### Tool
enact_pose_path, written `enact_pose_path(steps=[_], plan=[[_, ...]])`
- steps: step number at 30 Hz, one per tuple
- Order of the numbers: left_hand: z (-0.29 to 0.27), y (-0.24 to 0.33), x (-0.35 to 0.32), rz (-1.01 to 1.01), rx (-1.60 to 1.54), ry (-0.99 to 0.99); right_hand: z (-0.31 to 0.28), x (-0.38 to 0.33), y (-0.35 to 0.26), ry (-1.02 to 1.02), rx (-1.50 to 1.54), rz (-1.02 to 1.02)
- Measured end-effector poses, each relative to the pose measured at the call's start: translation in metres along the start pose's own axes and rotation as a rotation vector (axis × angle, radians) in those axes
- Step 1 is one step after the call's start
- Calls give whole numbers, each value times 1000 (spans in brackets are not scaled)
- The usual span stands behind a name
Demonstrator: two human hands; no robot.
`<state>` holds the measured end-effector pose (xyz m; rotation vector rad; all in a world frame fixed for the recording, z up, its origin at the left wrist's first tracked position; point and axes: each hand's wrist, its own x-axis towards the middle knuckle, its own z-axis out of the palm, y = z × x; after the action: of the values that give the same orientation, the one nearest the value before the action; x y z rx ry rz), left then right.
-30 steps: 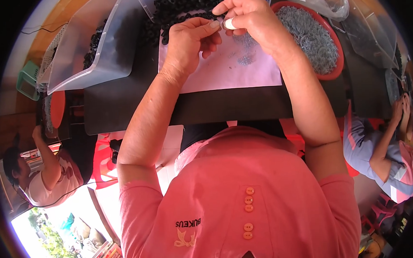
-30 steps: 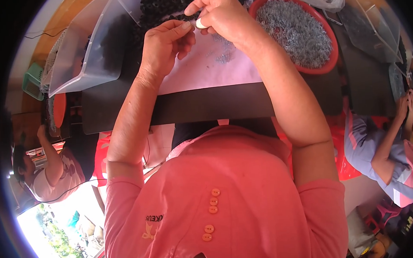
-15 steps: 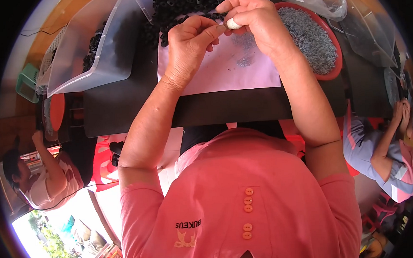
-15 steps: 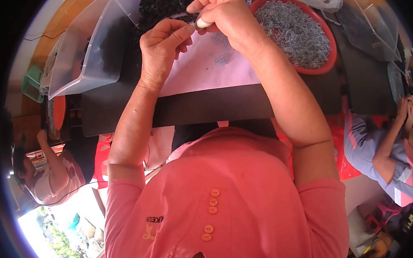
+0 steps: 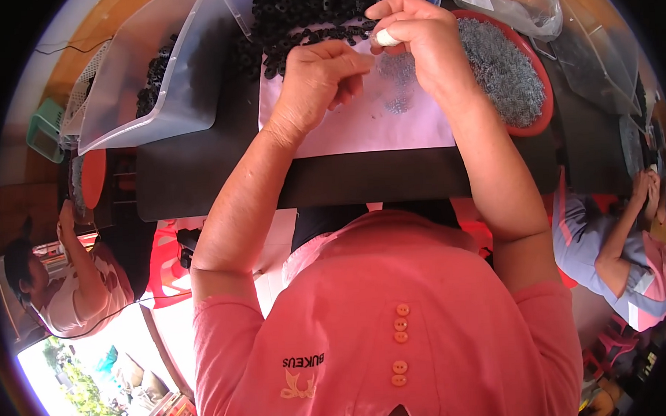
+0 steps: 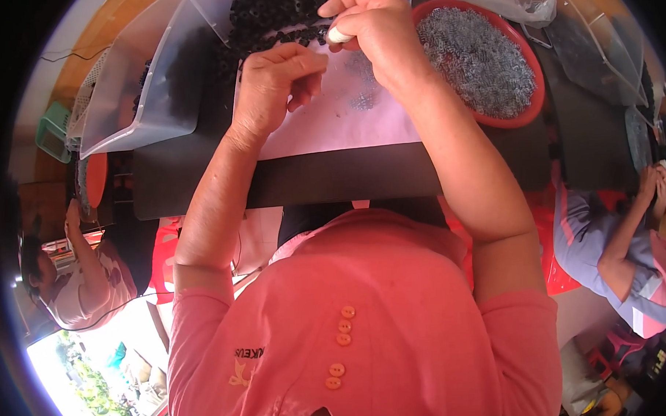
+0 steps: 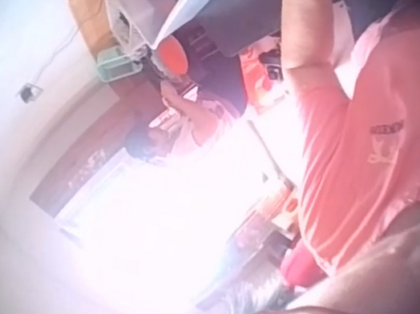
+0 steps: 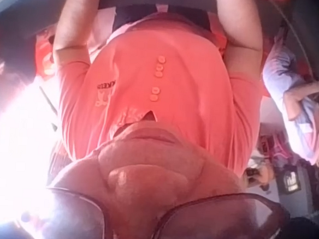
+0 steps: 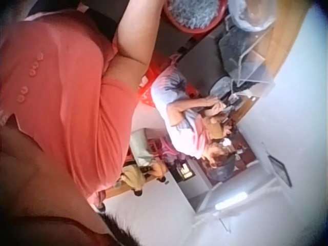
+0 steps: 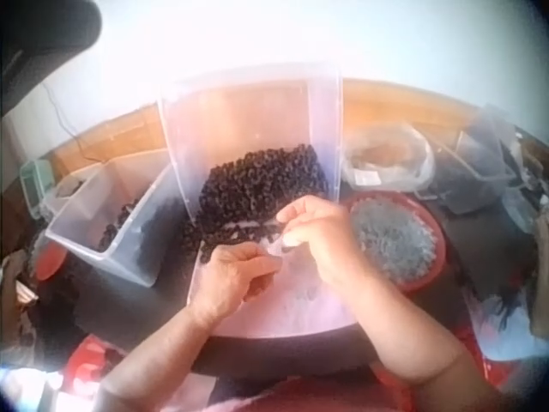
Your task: Assembling small black plastic rings and white inserts manually at a workshop table.
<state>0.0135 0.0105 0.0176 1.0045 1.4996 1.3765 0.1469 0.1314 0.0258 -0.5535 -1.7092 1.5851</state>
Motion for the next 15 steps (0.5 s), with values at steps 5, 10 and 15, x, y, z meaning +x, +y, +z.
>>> enact_pose_path(steps=[5,10,15], plan=[[4,-28,5,286,518,-134,-6,7,4,102,19,10],[-4,-7,14,193,442,-15,-4,2,-3,131,45,18],[-40,-3,81,535,1013,263,-4,1,-7,134,118,-3]])
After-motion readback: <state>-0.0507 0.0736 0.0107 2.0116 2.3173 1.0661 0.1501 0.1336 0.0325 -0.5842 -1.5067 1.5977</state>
